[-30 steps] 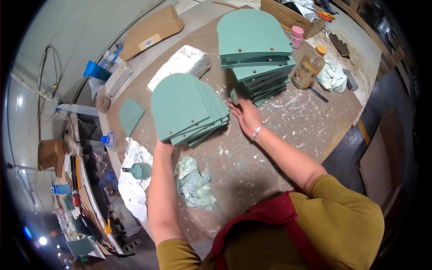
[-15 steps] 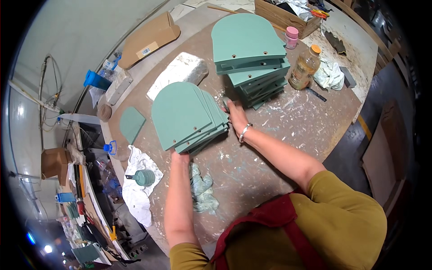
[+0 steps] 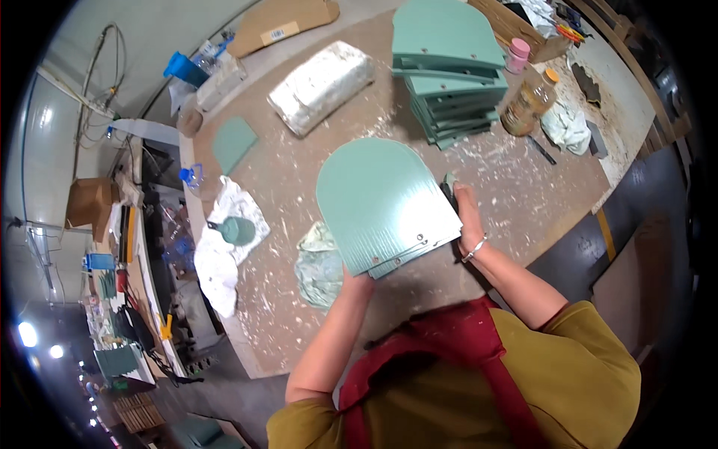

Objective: The person picks up curved wooden parts and wipes them with a cloth.

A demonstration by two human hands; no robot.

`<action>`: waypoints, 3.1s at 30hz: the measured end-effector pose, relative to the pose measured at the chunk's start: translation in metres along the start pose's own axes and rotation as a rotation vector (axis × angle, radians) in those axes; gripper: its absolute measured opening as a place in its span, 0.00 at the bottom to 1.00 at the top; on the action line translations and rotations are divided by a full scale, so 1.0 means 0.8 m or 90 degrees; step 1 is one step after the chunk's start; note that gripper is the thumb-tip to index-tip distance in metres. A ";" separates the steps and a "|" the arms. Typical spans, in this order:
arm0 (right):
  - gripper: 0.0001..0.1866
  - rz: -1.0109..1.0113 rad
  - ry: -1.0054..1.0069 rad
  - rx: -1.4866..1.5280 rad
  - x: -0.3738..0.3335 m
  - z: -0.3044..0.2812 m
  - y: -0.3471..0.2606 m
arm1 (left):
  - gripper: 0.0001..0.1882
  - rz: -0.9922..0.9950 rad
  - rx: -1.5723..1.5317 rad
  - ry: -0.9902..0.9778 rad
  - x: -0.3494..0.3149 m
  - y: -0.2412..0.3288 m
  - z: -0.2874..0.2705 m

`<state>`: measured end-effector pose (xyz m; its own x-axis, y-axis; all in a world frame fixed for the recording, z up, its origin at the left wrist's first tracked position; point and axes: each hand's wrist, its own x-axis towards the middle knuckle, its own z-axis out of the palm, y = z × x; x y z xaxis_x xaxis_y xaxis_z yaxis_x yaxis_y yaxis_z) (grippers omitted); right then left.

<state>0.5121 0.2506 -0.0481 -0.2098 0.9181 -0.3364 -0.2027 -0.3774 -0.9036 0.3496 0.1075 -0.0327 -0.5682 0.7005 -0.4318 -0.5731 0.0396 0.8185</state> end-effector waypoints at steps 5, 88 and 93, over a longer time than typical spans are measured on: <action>0.14 0.039 0.033 -0.003 -0.073 -0.069 -0.002 | 0.23 -0.083 0.086 -0.062 -0.078 -0.039 -0.006; 0.15 -0.522 -0.954 -0.832 0.020 0.172 -0.224 | 0.42 0.578 1.052 -0.148 -0.168 0.022 0.162; 0.16 -0.441 -0.885 -0.759 0.010 0.161 -0.198 | 0.43 0.565 1.051 -0.158 -0.166 0.023 0.163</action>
<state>0.4195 0.3018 0.1262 -0.9949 -0.0945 -0.0343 -0.0491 0.7543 -0.6547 0.4918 0.1082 0.0895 -0.1680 0.9662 0.1954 0.9478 0.1038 0.3016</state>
